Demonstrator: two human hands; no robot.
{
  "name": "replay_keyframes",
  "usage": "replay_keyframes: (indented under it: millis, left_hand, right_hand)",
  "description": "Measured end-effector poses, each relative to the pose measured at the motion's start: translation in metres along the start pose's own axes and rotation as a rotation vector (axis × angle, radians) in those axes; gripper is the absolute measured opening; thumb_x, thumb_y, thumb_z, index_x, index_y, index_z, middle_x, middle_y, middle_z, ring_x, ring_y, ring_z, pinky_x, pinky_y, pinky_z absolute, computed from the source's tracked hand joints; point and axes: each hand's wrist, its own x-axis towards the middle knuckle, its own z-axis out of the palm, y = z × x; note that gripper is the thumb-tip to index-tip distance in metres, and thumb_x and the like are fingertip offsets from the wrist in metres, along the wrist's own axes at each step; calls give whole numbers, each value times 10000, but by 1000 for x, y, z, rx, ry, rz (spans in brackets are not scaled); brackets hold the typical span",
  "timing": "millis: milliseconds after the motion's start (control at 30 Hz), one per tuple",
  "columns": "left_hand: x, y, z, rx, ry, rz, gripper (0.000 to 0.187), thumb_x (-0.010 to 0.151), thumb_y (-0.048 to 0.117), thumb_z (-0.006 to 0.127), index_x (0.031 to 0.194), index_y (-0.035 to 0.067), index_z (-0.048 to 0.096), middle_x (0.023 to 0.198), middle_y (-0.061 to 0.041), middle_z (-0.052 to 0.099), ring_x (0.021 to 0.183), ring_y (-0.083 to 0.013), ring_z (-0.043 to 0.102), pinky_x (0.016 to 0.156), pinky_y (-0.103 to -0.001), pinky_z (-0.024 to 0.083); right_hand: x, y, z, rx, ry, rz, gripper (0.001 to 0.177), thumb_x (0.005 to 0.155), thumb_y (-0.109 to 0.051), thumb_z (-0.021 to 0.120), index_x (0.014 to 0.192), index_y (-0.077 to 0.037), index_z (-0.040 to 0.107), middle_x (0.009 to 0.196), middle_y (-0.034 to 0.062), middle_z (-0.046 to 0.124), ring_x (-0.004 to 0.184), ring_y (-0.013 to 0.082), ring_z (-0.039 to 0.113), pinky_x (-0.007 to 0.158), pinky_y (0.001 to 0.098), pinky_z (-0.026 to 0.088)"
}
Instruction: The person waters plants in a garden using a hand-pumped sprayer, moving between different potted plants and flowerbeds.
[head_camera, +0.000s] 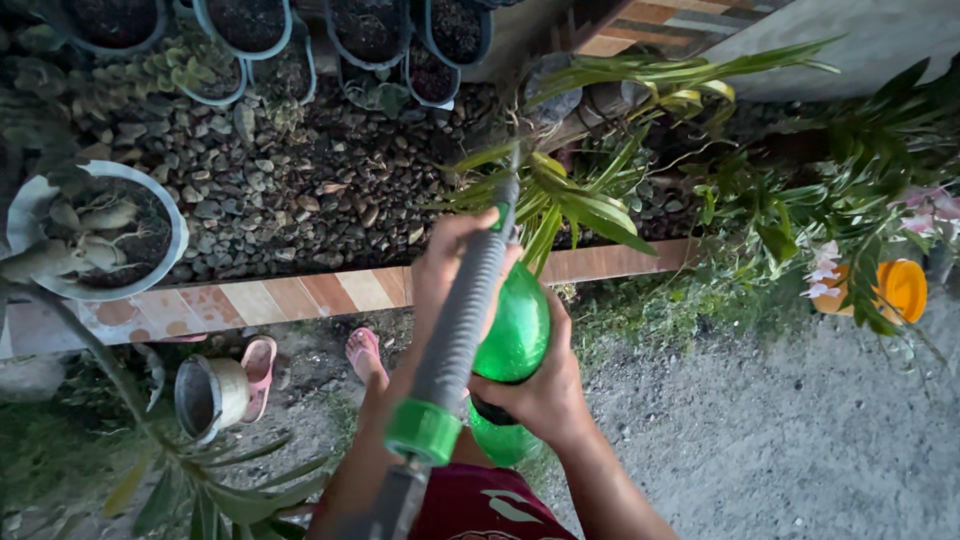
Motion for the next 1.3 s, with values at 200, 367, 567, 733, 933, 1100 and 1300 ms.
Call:
replay_keyframes:
  millis: [200, 367, 567, 733, 933, 1100, 1300]
  left_hand:
    - [17, 17, -11, -92, 4, 33, 370, 980, 44, 751, 1285, 53, 541, 1114, -147, 751, 975, -168, 766, 886, -283, 626]
    - [27, 27, -12, 25, 17, 22, 342, 979, 53, 750, 1259, 39, 554, 1059, -152, 777, 957, -178, 780, 872, -291, 623]
    - [24, 20, -8, 10, 6, 59, 345, 983, 70, 753, 1264, 58, 552, 1063, -128, 771, 949, -164, 779, 854, -287, 630]
    - [14, 5, 7, 102, -29, 161, 367, 946, 98, 786, 1245, 94, 574, 980, -107, 767, 866, -142, 763, 744, -260, 622]
    - [-1, 4, 33, 177, -149, 182, 363, 945, 117, 801, 1252, 129, 609, 1039, -93, 744, 874, -156, 757, 735, -273, 626]
    - [-11, 28, 74, 248, -278, 305, 457, 909, 141, 797, 1279, 64, 539, 1092, -77, 710, 951, -213, 749, 795, -285, 599]
    - [-34, 50, 129, 389, -646, -229, 380, 773, 401, 874, 872, 76, 703, 768, -99, 740, 722, -272, 745, 673, -389, 558]
  right_hand:
    - [15, -17, -1, 53, -64, -12, 1249, 557, -240, 974, 1522, -18, 213, 1370, 220, 592, 1277, 324, 621, 1047, 417, 519]
    - [19, -24, 0, 85, -47, -70, 1224, 572, -213, 960, 1538, -22, 233, 1366, 211, 611, 1265, 308, 639, 1035, 414, 525]
    - [17, -17, 1, 52, -33, -58, 1233, 566, -231, 962, 1529, -18, 224, 1354, 213, 602, 1256, 305, 631, 1038, 415, 519]
    - [6, 5, -1, 89, -3, -120, 1266, 572, -280, 992, 1518, 1, 199, 1395, 245, 562, 1296, 340, 600, 1082, 448, 493]
    - [-5, 32, -8, 199, 27, -135, 1278, 623, -291, 970, 1544, -10, 131, 1401, 219, 513, 1256, 322, 609, 1052, 456, 540]
    - [-14, 63, -25, 307, 116, -285, 1204, 656, -287, 952, 1565, -24, 207, 1452, 217, 454, 1314, 328, 517, 1127, 497, 464]
    - [-36, 108, -91, 536, -20, -277, 1182, 610, -365, 953, 1540, -23, 308, 1446, 196, 504, 1375, 322, 524, 1180, 471, 432]
